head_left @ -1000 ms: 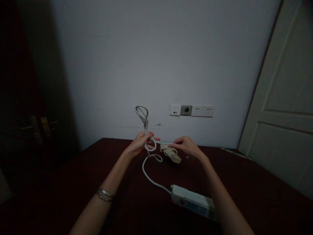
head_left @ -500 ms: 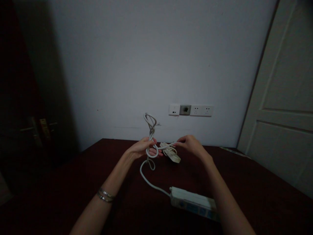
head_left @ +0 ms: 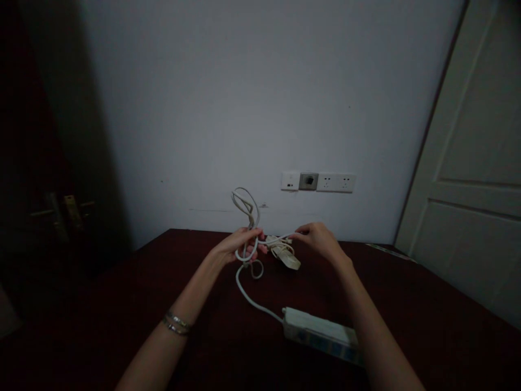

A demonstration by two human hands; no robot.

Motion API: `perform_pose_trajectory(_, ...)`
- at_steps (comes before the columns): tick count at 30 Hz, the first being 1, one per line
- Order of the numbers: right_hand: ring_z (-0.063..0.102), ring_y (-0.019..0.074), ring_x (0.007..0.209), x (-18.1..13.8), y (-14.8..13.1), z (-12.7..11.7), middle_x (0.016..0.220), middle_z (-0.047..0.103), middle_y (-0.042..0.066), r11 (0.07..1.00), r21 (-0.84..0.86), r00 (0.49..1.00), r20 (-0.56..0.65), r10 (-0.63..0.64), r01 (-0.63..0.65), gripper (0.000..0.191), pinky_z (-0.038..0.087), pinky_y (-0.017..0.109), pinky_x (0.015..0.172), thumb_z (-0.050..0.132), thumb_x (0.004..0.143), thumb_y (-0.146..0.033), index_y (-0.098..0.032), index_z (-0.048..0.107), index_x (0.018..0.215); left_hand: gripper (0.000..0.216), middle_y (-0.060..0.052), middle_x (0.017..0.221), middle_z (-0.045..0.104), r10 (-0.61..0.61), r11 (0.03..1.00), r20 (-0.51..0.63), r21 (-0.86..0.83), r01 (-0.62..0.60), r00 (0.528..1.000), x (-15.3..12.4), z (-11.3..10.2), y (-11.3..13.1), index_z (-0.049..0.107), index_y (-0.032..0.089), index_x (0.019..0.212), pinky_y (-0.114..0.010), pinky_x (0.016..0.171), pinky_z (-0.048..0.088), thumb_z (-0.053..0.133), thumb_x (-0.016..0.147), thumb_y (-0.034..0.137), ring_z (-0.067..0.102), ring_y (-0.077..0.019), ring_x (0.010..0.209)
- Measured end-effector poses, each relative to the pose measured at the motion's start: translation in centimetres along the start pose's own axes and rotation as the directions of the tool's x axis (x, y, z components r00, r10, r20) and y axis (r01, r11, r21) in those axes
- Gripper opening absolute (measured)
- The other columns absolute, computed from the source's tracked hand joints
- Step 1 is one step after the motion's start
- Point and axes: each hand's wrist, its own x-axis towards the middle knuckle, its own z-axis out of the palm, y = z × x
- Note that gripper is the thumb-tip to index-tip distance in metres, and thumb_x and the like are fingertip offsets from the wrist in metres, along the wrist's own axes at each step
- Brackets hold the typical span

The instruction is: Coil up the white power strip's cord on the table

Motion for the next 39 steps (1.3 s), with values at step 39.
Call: perform_pose_trajectory(39, 0.062, 0.0195, 0.078, -1.6, -0.2, -3.3, 0.083, 0.071, 0.006, 0.877, 0.450, 0.970, 0.081, -0.229, 0.169, 0.032, 0.045, 0.027, 0.071, 0.059, 0.076, -0.044, -0.016, 0.073, 0.084, 0.032, -0.004, 0.079, 0.065, 0.434, 0.423, 0.209, 0.812, -0.403, 0.877, -1.3, 4.4, -0.2, 0.061, 0.021, 0.102, -0.026, 0.068, 0.043, 0.045, 0.077, 0.012, 0.059, -0.0176, 0.067)
